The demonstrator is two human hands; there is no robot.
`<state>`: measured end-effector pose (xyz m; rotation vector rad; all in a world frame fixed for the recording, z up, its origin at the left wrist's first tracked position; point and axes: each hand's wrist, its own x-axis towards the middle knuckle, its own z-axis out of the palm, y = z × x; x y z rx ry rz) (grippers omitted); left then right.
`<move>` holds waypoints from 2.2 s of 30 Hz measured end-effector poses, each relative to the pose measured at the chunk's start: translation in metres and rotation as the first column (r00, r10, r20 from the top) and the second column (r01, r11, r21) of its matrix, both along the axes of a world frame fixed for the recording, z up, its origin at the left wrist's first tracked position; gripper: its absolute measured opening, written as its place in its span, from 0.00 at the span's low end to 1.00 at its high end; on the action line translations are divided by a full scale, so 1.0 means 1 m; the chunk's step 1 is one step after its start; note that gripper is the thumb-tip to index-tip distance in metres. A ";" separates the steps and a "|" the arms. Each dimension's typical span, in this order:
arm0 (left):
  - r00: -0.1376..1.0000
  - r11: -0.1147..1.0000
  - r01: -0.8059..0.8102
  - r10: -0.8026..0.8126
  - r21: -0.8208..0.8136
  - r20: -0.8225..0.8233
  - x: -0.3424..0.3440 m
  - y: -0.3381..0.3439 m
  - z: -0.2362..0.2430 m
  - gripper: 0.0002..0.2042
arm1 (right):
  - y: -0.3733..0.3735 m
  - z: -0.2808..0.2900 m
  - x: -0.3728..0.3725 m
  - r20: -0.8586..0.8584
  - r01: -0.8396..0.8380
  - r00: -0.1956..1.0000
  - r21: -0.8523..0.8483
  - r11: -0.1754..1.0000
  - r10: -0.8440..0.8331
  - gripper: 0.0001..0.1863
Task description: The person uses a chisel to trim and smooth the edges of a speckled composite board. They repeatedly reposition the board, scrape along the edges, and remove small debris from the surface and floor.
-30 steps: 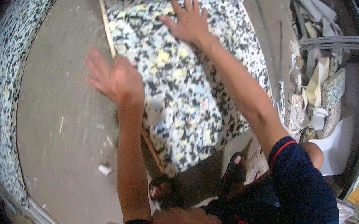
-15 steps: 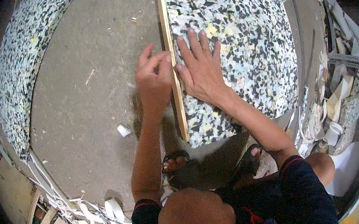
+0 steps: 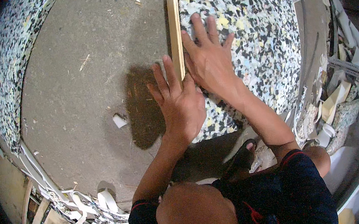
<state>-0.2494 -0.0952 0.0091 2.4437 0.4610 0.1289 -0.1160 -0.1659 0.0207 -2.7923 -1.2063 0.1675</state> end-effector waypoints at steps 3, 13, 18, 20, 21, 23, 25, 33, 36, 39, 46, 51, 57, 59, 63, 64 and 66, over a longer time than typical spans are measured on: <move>0.997 0.998 -0.023 0.027 -0.057 0.067 -0.002 0.000 0.004 0.22 | -0.009 -0.001 0.008 -0.075 -0.057 0.995 0.076 0.995 0.063 0.28; 0.991 0.997 -0.044 0.035 0.063 0.130 -0.013 -0.011 -0.003 0.17 | 0.023 -0.027 0.031 0.122 0.066 0.988 0.191 0.979 -0.091 0.40; 0.979 0.999 -0.036 0.027 0.037 0.203 -0.011 -0.012 -0.009 0.17 | 0.031 -0.021 0.040 0.084 0.092 0.991 0.144 0.985 -0.105 0.41; 0.961 0.999 -0.042 0.039 0.006 0.273 -0.014 -0.012 -0.014 0.16 | 0.028 -0.022 0.048 -0.015 0.068 0.998 0.249 0.966 -0.067 0.40; 0.946 0.999 -0.050 0.053 -0.018 0.319 -0.016 -0.012 -0.018 0.16 | 0.024 -0.023 0.053 -0.116 0.119 0.990 0.313 0.942 -0.086 0.36; 0.920 0.992 -0.097 0.121 -0.083 0.372 -0.022 -0.011 -0.024 0.15 | 0.018 -0.026 0.060 -0.179 0.113 0.984 0.491 0.864 -0.028 0.32; 0.903 0.973 -0.158 0.210 -0.166 0.375 -0.028 -0.007 -0.028 0.14 | 0.011 -0.027 0.057 -0.150 0.095 0.989 0.513 0.853 -0.020 0.27; 0.913 0.573 -0.286 0.407 -0.768 -0.037 -0.039 0.009 -0.023 0.12 | -0.049 -0.004 -0.056 0.003 0.002 1.000 0.296 0.955 -0.003 0.30; 0.932 0.559 -0.269 0.357 -0.784 -0.065 -0.037 0.002 -0.020 0.13 | -0.055 -0.011 -0.073 -0.002 0.004 1.000 0.228 0.974 -0.004 0.29; 0.940 0.600 -0.236 0.341 -0.764 -0.023 -0.037 0.000 -0.022 0.14 | -0.056 -0.011 -0.073 0.042 0.019 0.999 0.205 0.979 -0.028 0.29; 0.937 0.578 -0.047 0.307 -0.814 0.164 -0.050 -0.015 -0.034 0.23 | -0.036 -0.010 -0.080 0.067 0.034 0.997 0.087 0.996 -0.040 0.29; 0.922 0.411 -0.046 0.367 -0.910 0.119 -0.061 -0.027 -0.035 0.25 | -0.056 -0.018 -0.072 -0.130 0.074 0.991 0.423 0.903 -0.021 0.28; 0.968 0.573 -0.112 0.247 -0.812 0.041 -0.070 -0.036 -0.033 0.26 | -0.097 -0.008 -0.099 -0.135 -0.057 0.986 0.294 0.954 0.101 0.28; 0.968 0.608 -0.139 0.252 -0.782 0.023 -0.069 -0.040 -0.032 0.27 | -0.100 -0.008 -0.110 -0.084 -0.092 0.989 0.323 0.942 0.125 0.29; 0.973 0.654 -0.163 0.233 -0.739 -0.008 -0.071 -0.041 -0.029 0.27 | -0.101 -0.011 -0.116 0.000 -0.164 0.986 0.266 0.950 0.170 0.35; 0.979 0.673 -0.122 0.204 -0.730 0.025 -0.072 -0.038 -0.027 0.27 | -0.101 -0.012 -0.115 0.045 -0.190 0.982 0.247 0.950 0.184 0.37; 0.989 0.712 -0.062 0.136 -0.700 0.050 -0.075 -0.031 -0.025 0.27 | -0.101 -0.012 -0.113 0.049 -0.200 0.980 0.217 0.955 0.194 0.41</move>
